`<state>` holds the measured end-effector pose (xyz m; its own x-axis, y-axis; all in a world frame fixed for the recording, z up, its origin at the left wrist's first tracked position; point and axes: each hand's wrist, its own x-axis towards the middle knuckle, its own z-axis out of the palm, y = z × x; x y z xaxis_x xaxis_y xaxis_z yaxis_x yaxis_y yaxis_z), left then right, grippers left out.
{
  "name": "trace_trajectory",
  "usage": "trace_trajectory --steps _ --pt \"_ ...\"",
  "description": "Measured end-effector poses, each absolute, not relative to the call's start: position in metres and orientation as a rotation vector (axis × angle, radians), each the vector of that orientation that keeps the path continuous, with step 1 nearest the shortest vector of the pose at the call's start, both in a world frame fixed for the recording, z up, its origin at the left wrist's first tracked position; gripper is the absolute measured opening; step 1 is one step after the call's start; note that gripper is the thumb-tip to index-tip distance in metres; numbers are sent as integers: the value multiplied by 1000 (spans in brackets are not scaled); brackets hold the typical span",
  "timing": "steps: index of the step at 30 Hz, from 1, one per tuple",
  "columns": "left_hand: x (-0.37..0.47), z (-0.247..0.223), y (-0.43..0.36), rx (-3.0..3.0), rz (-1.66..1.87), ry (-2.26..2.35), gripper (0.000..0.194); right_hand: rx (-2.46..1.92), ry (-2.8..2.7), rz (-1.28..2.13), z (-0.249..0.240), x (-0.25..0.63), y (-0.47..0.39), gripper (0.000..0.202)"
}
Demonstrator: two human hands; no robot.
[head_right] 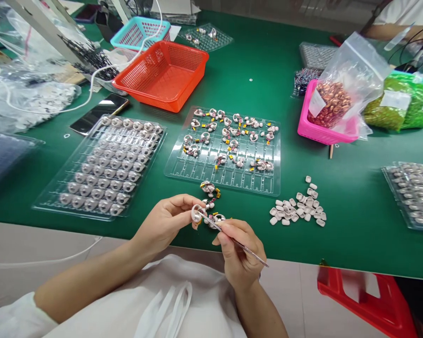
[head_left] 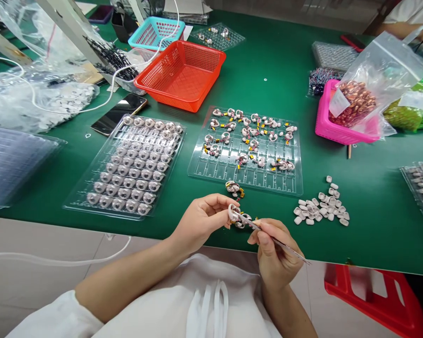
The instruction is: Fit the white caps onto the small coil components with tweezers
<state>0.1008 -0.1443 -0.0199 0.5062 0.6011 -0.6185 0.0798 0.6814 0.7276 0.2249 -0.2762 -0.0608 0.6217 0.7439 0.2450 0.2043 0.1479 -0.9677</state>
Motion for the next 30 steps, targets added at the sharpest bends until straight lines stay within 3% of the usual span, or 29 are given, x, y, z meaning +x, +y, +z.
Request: trace_trajectory --steps 30 --pt "102 -20 -146 757 401 989 7 -1340 -968 294 -56 225 -277 36"
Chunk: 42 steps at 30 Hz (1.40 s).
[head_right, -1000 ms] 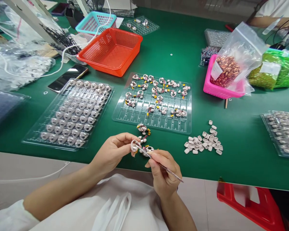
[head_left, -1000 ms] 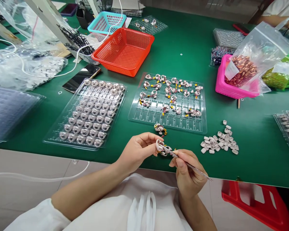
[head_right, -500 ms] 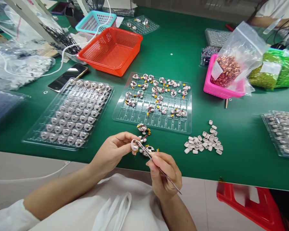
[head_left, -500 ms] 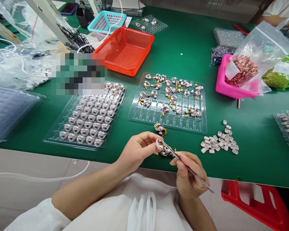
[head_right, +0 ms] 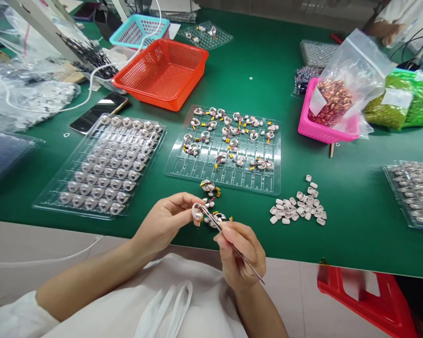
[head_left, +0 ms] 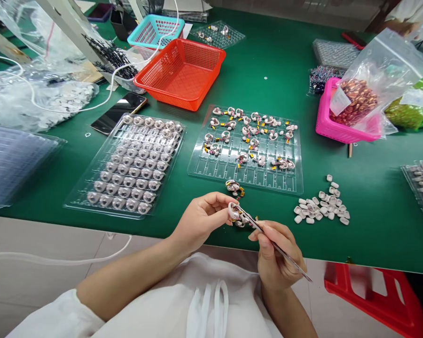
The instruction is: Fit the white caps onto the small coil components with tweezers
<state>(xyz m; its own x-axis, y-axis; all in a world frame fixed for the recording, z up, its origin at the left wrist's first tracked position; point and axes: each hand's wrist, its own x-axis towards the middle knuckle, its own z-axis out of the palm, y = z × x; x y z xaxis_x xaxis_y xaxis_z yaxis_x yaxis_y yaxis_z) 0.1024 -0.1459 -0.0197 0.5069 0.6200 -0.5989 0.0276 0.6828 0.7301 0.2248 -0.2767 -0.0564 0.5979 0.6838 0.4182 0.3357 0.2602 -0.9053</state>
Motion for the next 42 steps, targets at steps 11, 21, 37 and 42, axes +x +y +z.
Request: trace_trajectory --steps 11,21,37,42 --pt "101 -21 -146 749 406 985 7 -1355 -982 280 -57 226 -278 35" --pt "101 -21 -146 748 403 993 7 -1357 -1037 255 -55 225 -277 39" --pt "101 -24 -148 698 409 960 7 -1442 -1069 161 -56 223 -278 39" --pt "103 -24 -150 663 414 987 9 -1464 -1052 171 -57 220 -279 39"
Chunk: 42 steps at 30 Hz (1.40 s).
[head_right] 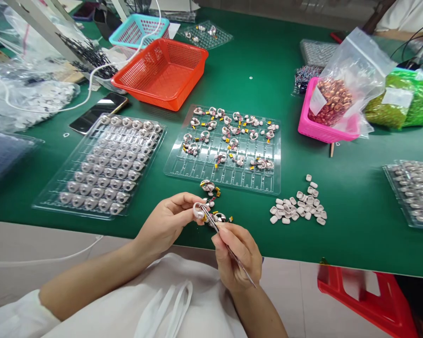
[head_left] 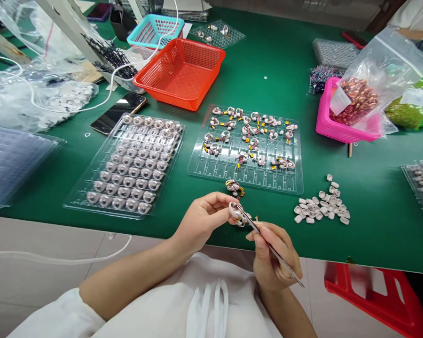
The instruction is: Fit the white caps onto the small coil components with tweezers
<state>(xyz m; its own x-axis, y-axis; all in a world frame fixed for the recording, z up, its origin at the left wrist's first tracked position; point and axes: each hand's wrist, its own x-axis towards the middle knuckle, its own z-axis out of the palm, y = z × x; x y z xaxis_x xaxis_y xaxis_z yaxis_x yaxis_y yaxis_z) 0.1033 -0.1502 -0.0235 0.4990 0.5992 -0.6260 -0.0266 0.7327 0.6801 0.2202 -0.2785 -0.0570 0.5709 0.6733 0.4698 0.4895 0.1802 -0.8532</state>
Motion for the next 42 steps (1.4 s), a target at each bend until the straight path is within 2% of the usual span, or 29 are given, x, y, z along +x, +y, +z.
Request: trace_trajectory --steps 18,31,42 --pt "105 -24 -151 630 433 975 11 -1470 -989 208 -63 219 -280 35" --pt "101 -24 -148 691 379 968 15 -1283 -723 541 -67 224 -274 25" --pt "106 -10 -142 827 360 1039 21 -1391 -818 472 -66 235 -280 20"
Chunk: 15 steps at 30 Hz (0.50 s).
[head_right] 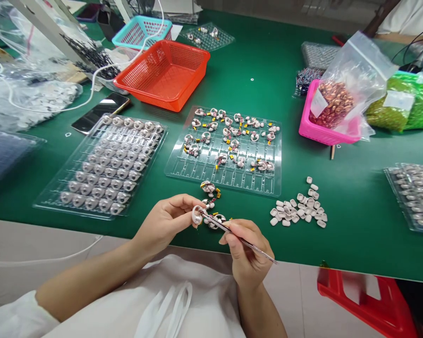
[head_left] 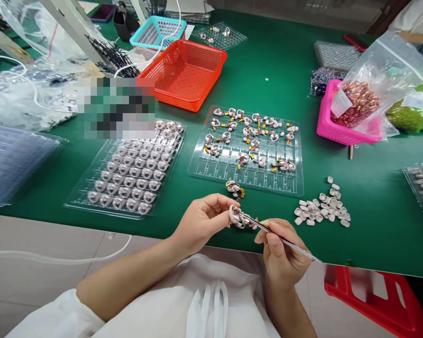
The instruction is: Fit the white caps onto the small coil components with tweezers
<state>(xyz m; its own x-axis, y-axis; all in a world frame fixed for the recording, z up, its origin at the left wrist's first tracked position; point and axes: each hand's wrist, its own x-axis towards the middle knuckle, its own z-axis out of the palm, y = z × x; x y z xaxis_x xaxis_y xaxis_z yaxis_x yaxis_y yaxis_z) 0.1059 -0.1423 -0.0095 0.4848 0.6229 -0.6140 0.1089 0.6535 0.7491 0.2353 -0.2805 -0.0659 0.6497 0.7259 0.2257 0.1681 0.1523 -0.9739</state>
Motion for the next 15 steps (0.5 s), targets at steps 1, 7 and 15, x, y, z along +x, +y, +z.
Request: trace_trajectory --steps 1,7,15 --pt "106 -9 -142 832 360 1042 22 -1394 -831 467 -66 235 -280 21" --pt "107 -10 -145 835 394 1009 19 -1378 -847 469 -63 234 -276 25" --pt "106 -12 -145 897 381 1005 11 -1246 -719 670 -62 240 -274 26"
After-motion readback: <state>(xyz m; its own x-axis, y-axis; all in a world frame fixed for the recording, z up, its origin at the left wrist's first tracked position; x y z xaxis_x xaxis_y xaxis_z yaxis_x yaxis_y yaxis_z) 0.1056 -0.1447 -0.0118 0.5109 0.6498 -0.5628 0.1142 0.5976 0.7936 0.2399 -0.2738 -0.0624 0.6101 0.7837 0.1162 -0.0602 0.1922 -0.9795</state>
